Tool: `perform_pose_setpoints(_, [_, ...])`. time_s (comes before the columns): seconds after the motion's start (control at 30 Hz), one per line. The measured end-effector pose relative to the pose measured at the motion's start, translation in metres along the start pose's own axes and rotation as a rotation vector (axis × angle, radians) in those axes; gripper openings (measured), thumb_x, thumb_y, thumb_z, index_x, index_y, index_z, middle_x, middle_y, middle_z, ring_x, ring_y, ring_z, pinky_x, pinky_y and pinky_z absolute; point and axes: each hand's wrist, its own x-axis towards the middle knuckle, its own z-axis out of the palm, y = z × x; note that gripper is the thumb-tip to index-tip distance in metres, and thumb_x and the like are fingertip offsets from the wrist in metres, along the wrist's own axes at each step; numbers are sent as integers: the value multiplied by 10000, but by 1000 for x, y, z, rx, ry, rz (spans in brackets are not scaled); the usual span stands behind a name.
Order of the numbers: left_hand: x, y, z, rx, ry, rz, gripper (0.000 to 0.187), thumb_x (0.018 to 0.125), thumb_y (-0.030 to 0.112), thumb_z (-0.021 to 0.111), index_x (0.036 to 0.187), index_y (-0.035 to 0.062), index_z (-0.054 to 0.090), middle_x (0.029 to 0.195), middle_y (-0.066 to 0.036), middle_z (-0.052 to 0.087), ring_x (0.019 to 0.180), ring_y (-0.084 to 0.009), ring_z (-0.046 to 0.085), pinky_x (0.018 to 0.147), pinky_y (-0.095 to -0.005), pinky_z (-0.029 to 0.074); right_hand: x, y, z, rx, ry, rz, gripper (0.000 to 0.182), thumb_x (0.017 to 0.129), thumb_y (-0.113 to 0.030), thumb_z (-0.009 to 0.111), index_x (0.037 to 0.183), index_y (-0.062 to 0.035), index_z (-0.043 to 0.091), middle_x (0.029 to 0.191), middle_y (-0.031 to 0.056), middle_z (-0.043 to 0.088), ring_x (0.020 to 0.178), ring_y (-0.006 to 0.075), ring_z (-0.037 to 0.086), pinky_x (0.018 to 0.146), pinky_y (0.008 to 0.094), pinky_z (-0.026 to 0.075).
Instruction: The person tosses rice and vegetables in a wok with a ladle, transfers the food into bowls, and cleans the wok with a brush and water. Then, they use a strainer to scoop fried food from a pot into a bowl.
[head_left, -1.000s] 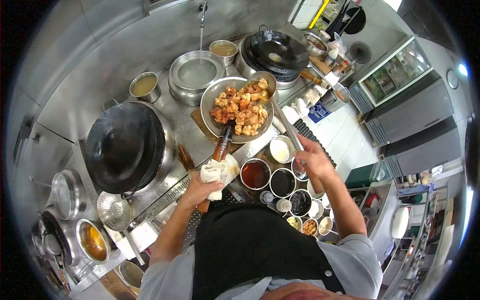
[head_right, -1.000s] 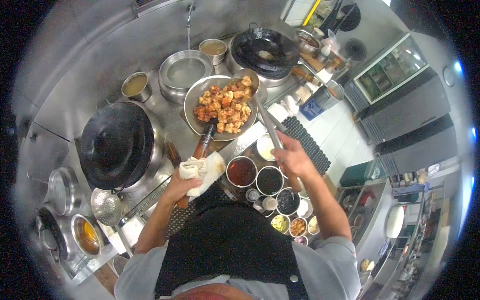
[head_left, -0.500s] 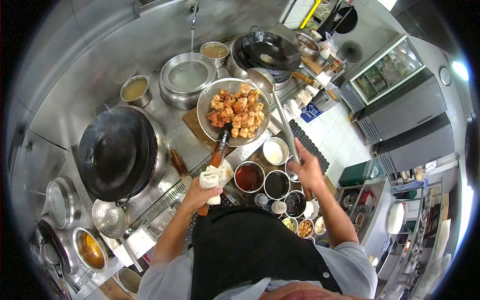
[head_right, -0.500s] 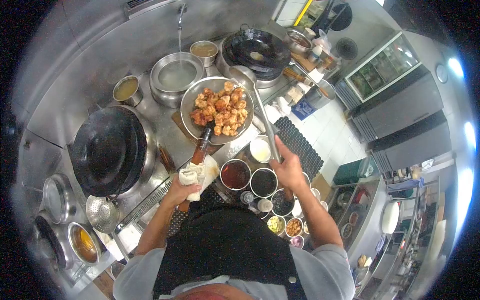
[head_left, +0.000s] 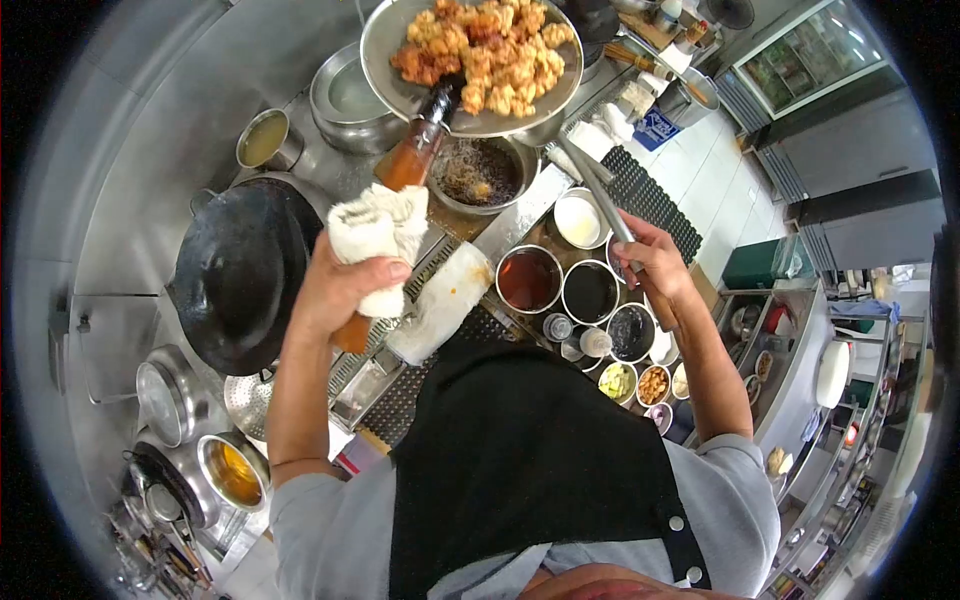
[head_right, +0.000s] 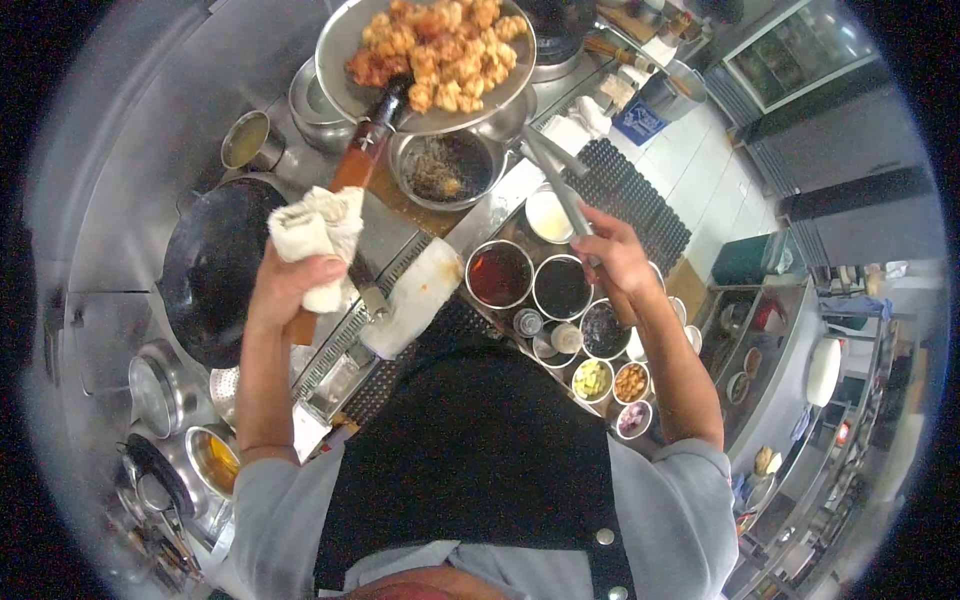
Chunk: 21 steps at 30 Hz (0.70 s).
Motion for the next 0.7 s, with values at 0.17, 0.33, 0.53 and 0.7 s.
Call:
perform_pose_setpoints(0.17, [9,23,0,0,41,23,604,707,61,854,1262,-16,631,1058,-43,702,911,-119,666,798,-270,535,14,-35,19,-842,-72,-24,694,781,-176,751,1423,1,555,1007,217,709,944,298,692,870,396,525])
perform_pose_setpoints(0.33, [15,23,-5,-43,66,-45,649,681,50,865,1278,-27,622,1070,-56,702,915,-131,671,788,-274,540,39,-56,35,-976,-144,-74,631,789,-160,718,1389,-12,591,1120,277,705,1030,346,704,918,412,523])
perform_pose_setpoints(0.53, [17,21,-9,-11,63,-81,629,688,61,869,1262,-31,628,1048,-58,707,891,-119,670,779,-272,543,54,-56,45,-1161,-139,-214,641,794,-140,685,1423,-76,577,1110,264,708,1024,394,701,920,463,543])
perform_pose_setpoints(0.7, [17,18,-14,9,51,-61,600,697,66,867,1244,-31,638,1042,-57,710,893,-111,664,778,-271,540,64,-48,54,-1477,-103,-181,735,795,-139,699,1503,-173,503,993,218,719,930,379,708,840,489,566])
